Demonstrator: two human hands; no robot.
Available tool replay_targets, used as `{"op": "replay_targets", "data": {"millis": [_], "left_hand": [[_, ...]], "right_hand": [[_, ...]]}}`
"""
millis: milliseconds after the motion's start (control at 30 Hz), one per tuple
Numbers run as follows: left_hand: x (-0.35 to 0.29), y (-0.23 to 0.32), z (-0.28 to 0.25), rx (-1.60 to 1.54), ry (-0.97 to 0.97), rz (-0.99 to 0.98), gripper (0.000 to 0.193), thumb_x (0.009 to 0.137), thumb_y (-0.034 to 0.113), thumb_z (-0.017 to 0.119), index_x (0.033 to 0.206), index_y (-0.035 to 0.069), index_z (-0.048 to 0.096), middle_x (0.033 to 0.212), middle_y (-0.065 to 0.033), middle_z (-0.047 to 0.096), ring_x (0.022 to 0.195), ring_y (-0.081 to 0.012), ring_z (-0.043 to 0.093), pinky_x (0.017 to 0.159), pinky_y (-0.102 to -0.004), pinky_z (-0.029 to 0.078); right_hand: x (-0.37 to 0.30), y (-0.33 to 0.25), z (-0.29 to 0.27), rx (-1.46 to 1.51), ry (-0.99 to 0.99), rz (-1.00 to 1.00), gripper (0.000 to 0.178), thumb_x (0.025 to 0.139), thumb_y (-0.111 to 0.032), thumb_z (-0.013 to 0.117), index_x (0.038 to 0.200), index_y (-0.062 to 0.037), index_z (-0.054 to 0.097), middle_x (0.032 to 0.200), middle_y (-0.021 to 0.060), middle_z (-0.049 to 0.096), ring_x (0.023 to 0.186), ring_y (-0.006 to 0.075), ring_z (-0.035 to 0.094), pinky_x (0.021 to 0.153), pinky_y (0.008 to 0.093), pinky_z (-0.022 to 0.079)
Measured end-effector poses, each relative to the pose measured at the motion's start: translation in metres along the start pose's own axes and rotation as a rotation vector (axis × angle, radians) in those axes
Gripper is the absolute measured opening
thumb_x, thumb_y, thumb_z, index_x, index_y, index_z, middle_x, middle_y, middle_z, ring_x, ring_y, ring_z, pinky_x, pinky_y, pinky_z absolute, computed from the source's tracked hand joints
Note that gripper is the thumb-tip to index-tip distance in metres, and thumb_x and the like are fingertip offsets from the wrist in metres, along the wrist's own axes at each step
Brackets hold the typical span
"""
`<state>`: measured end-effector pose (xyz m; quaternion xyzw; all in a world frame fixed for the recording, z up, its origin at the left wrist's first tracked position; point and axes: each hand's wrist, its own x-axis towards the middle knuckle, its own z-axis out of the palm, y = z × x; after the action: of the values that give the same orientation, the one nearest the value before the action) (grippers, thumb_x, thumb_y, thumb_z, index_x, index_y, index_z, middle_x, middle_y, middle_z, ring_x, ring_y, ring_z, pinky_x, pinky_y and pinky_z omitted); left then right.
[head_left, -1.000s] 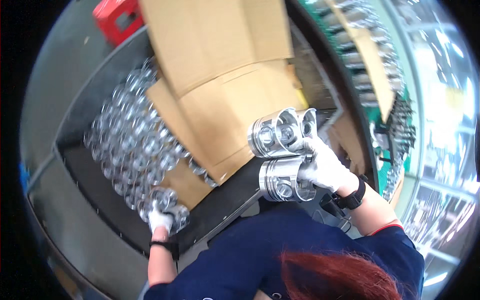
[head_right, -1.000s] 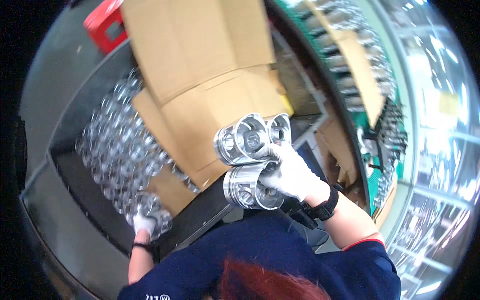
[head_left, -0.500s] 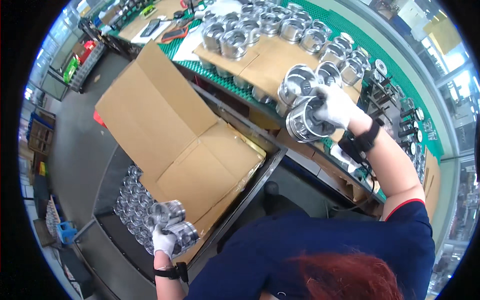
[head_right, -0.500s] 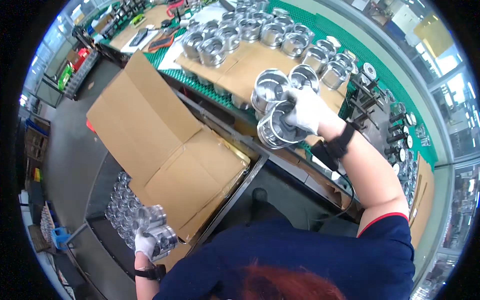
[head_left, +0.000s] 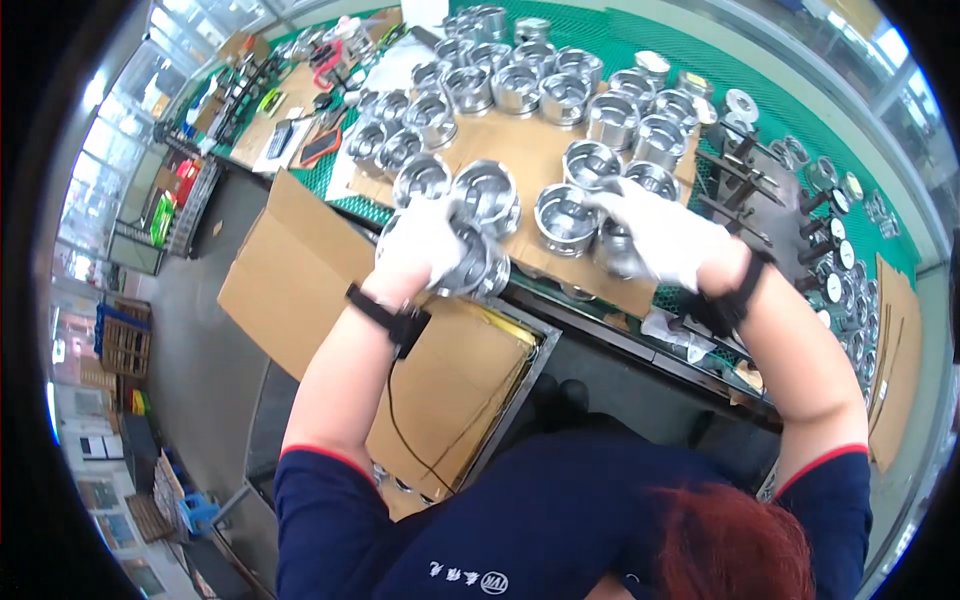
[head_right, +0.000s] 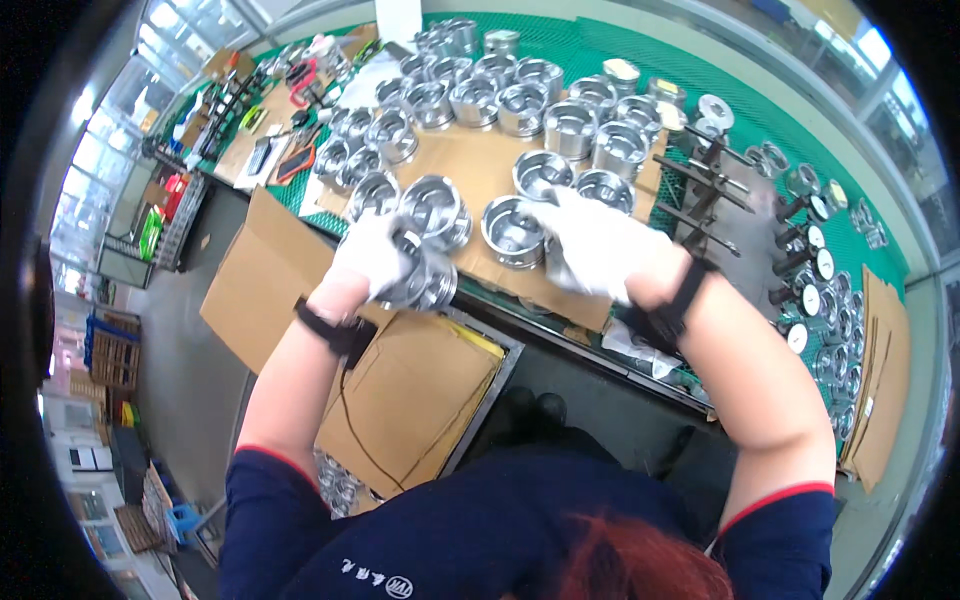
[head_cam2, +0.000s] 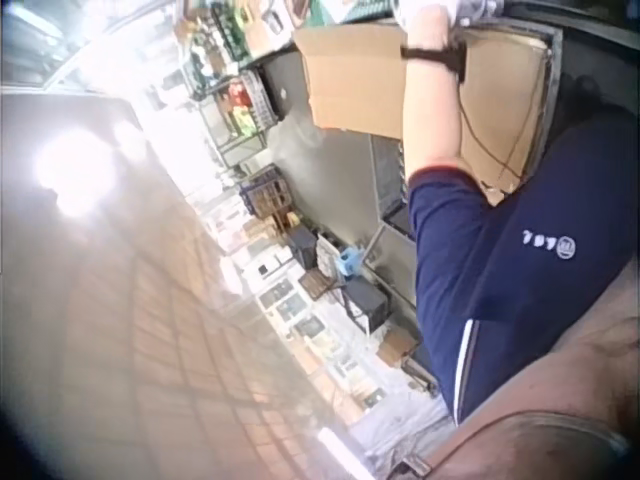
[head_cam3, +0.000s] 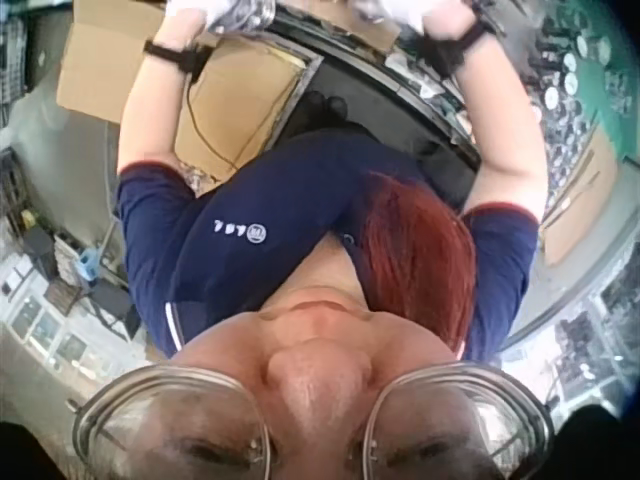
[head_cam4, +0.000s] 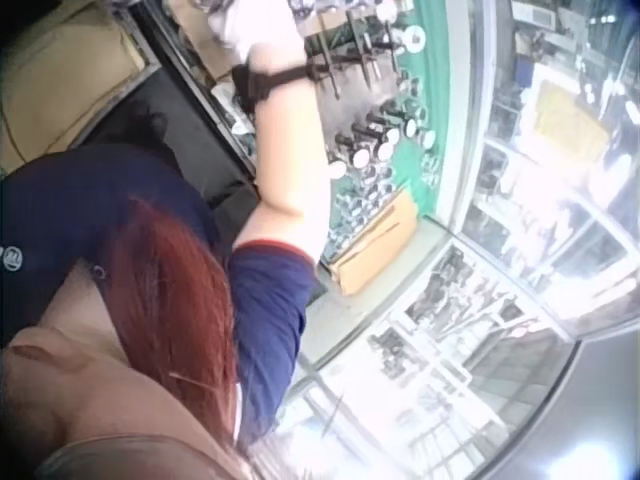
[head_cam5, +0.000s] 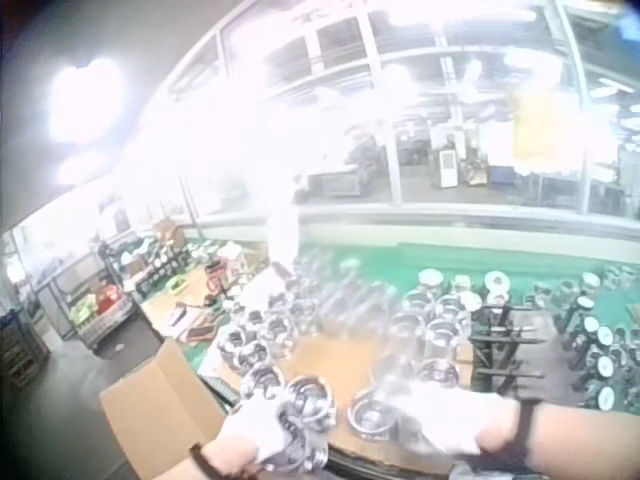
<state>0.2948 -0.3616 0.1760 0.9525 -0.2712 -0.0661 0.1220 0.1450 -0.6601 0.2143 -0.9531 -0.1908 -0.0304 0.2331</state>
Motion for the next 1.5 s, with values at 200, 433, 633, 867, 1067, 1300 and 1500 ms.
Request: {"op": "replay_targets", "data": {"millis": [200, 433, 633, 867, 1067, 1300, 1500], "left_hand": [[0.107, 0.03, 0.026, 0.159, -0.032, -0.017, 0.037, 0.097, 0.022, 0.047, 0.127, 0.009, 0.065, 0.125, -0.0251, 0.063, 0.12, -0.0415, 0.061, 0.1, -0.0469, 0.051], [0.109, 0.056, 0.031, 0.172, 0.022, 0.064, 0.057, 0.091, 0.02, 0.064, 0.144, 0.009, 0.049, 0.146, -0.0282, 0.048, 0.124, -0.0425, 0.059, 0.103, -0.046, 0.051], [-0.004, 0.161, 0.045, -0.306, 0.033, 0.642, 0.037, 0.086, 0.018, 0.069, 0.12, 0.003, 0.064, 0.11, -0.021, 0.068, 0.105, -0.0393, 0.065, 0.093, -0.0458, 0.051], [0.006, 0.214, 0.118, -0.152, 0.057, 0.329, 0.028, 0.089, 0.028, 0.065, 0.104, 0.004, 0.066, 0.093, -0.0222, 0.07, 0.089, -0.0426, 0.068, 0.079, -0.0522, 0.055], [-0.032, 0.241, 0.065, 0.034, -0.222, -0.06, 0.038, 0.092, 0.04, 0.056, 0.106, 0.009, 0.072, 0.108, -0.0215, 0.072, 0.104, -0.0397, 0.068, 0.092, -0.0473, 0.053], [-0.165, 0.228, 0.014, -0.61, 0.175, -0.457, 0.051, 0.095, 0.043, 0.062, 0.113, -0.003, 0.071, 0.099, -0.0137, 0.074, 0.09, -0.0216, 0.068, 0.084, -0.0331, 0.052], [-0.224, 0.276, 0.005, -0.959, 0.529, -0.457, 0.04, 0.093, 0.038, 0.069, 0.099, -0.002, 0.07, 0.082, -0.0026, 0.066, 0.081, -0.0136, 0.062, 0.07, -0.031, 0.05]], "right_hand": [[-0.151, -0.09, -0.057, 0.074, 0.104, 0.347, 0.049, 0.083, -0.01, 0.077, 0.128, -0.0061, 0.06, 0.125, 0.0203, 0.061, 0.107, 0.039, 0.064, 0.092, 0.0415, 0.054], [-0.374, -0.16, 0.018, 0.372, 0.46, 1.41, 0.046, 0.083, 0.001, 0.075, 0.128, -0.0043, 0.062, 0.11, 0.0096, 0.068, 0.099, 0.0158, 0.067, 0.086, 0.0303, 0.055], [-0.379, -0.132, 0.03, 0.395, 0.49, 1.389, 0.047, 0.085, -0.001, 0.075, 0.13, -0.0024, 0.061, 0.111, 0.0107, 0.07, 0.098, 0.0171, 0.067, 0.088, 0.0308, 0.055], [-0.337, -0.04, -0.007, 0.433, 0.339, 0.913, 0.042, 0.085, -0.002, 0.075, 0.125, -0.0011, 0.063, 0.115, 0.0134, 0.068, 0.099, 0.0227, 0.069, 0.091, 0.0348, 0.055], [-0.353, 0.015, -0.032, 0.334, 0.114, 0.548, 0.041, 0.082, -0.003, 0.076, 0.121, -0.0004, 0.064, 0.117, 0.017, 0.068, 0.103, 0.0292, 0.068, 0.093, 0.0365, 0.053], [-0.38, 0.059, -0.039, 0.494, -0.032, 0.386, 0.041, 0.082, -0.003, 0.076, 0.121, 0.0003, 0.064, 0.117, 0.0172, 0.069, 0.105, 0.0303, 0.068, 0.095, 0.0375, 0.052], [-0.348, 0.057, -0.034, 0.59, -0.183, 0.185, 0.044, 0.083, 0.001, 0.075, 0.125, -0.0002, 0.063, 0.117, 0.0148, 0.069, 0.103, 0.0237, 0.068, 0.094, 0.034, 0.053]]}}
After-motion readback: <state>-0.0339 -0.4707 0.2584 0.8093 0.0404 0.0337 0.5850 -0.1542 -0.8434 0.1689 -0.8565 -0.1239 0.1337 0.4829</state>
